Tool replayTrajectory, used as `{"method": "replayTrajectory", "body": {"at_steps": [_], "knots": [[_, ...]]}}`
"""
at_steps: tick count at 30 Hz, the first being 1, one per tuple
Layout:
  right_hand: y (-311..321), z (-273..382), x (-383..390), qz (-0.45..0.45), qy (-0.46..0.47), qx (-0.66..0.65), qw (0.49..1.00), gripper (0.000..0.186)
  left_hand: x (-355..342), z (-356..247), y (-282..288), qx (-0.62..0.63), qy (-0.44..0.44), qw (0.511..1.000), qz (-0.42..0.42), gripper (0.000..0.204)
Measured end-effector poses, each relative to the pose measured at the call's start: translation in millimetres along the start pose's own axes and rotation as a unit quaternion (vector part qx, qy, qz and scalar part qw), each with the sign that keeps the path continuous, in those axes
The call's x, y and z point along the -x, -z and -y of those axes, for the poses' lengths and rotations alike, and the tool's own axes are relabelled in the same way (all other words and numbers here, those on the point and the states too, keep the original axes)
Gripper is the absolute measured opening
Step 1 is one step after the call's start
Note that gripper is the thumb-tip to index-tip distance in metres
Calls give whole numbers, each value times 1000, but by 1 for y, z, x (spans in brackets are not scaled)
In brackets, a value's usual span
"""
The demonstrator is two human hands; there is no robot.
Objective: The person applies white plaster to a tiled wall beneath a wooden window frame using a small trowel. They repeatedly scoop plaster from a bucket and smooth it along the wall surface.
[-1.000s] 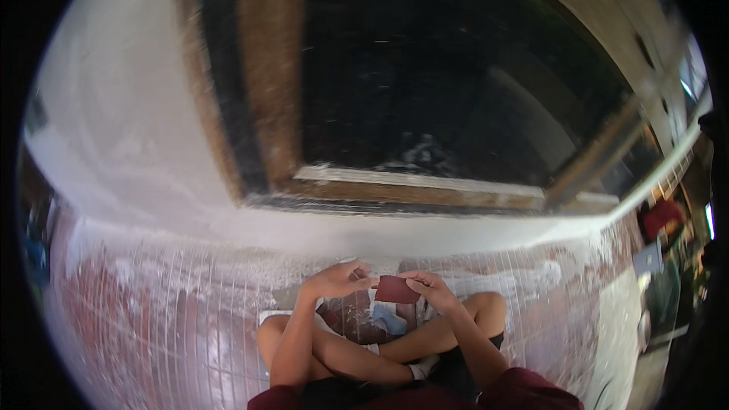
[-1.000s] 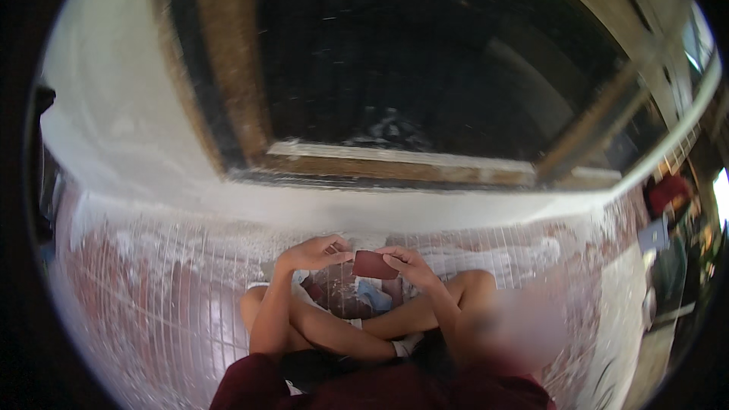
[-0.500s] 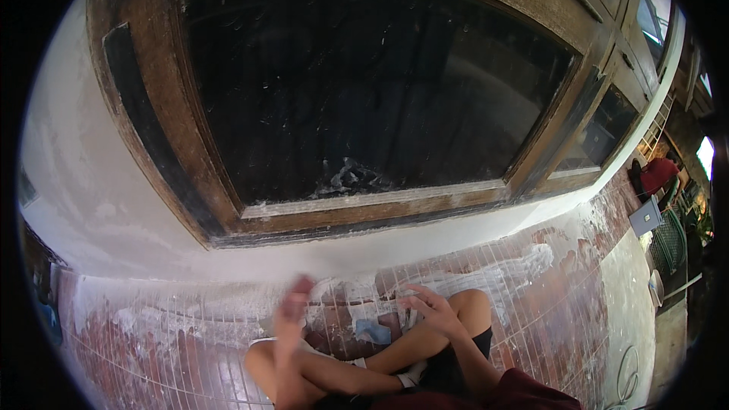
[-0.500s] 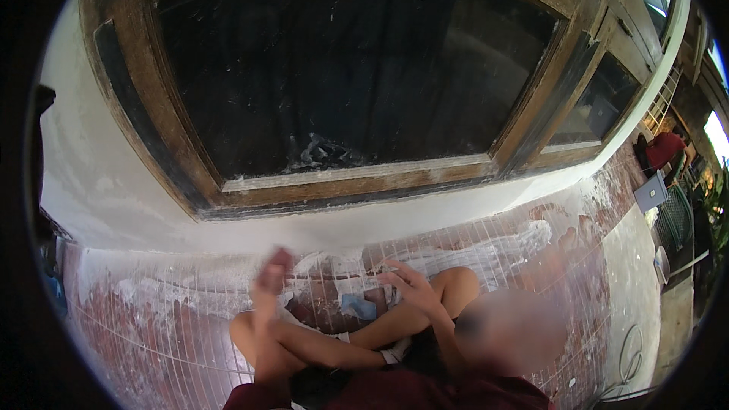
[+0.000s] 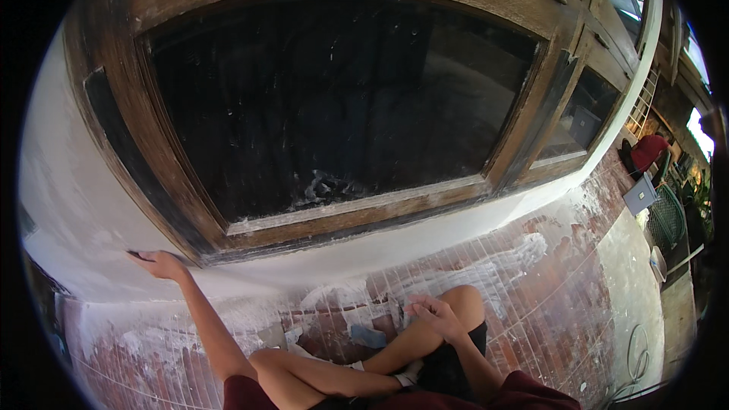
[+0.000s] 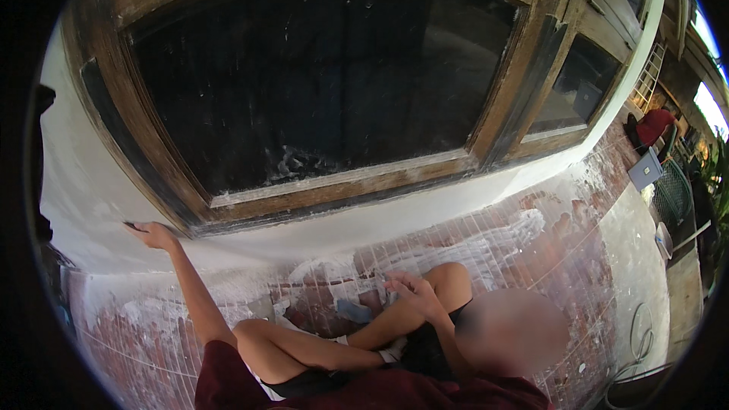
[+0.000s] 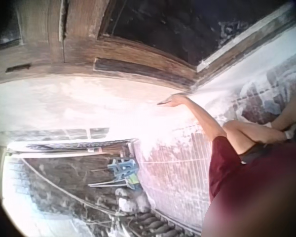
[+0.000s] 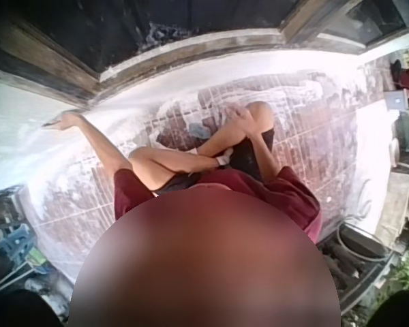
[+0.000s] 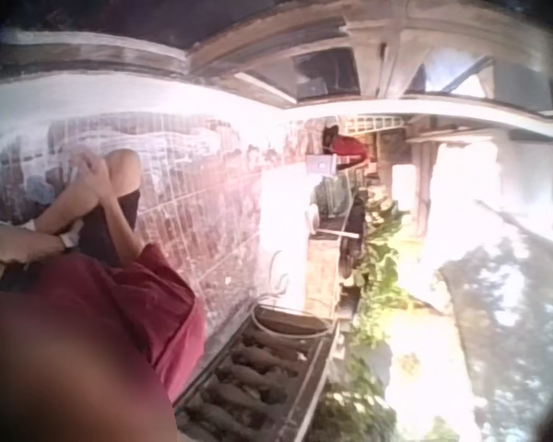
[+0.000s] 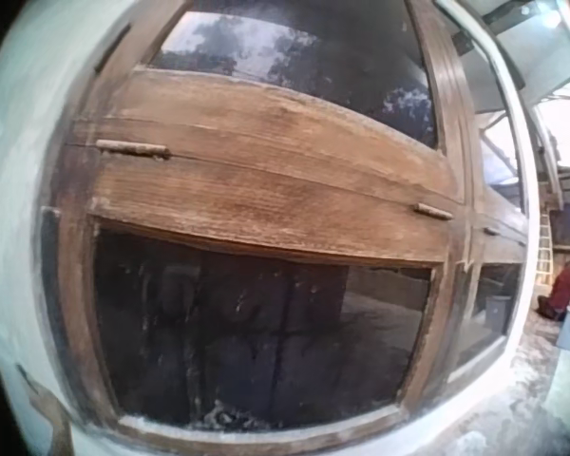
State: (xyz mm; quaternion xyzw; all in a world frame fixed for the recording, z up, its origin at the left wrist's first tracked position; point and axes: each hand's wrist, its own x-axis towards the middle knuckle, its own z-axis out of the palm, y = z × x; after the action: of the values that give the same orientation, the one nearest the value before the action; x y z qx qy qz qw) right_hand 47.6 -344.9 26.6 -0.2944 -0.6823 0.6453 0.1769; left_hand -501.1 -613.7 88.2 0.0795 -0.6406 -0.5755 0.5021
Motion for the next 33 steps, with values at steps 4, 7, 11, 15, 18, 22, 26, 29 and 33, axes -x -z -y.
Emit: {"method": "replayTrajectory", "body": {"at_steps": [4,7,11,15,18,22,26,29,33], "knots": [[0,-1,5,-3,18,0,1000,35,40,14,13,-3,43,998,33,49],[5,0,8,-1,24,-21,999,35,64,22,31,-14,95,992,82,51],[16,1,10,5,49,-37,998,33,76,18,42,-5,126,987,95,53],[24,1,14,-19,33,-40,998,32,56,-8,34,58,75,993,68,55],[26,-2,20,-26,26,-55,998,33,39,-38,31,78,51,994,61,55],[22,-5,28,-26,23,-64,997,34,24,-77,34,64,8,996,58,53],[19,0,31,-6,24,-69,997,34,18,-98,30,52,-123,986,97,52],[18,6,31,-6,24,-93,995,34,30,-92,31,26,-119,983,137,52],[20,11,34,-27,25,-37,999,34,50,-65,42,-12,-108,990,90,54]]}}
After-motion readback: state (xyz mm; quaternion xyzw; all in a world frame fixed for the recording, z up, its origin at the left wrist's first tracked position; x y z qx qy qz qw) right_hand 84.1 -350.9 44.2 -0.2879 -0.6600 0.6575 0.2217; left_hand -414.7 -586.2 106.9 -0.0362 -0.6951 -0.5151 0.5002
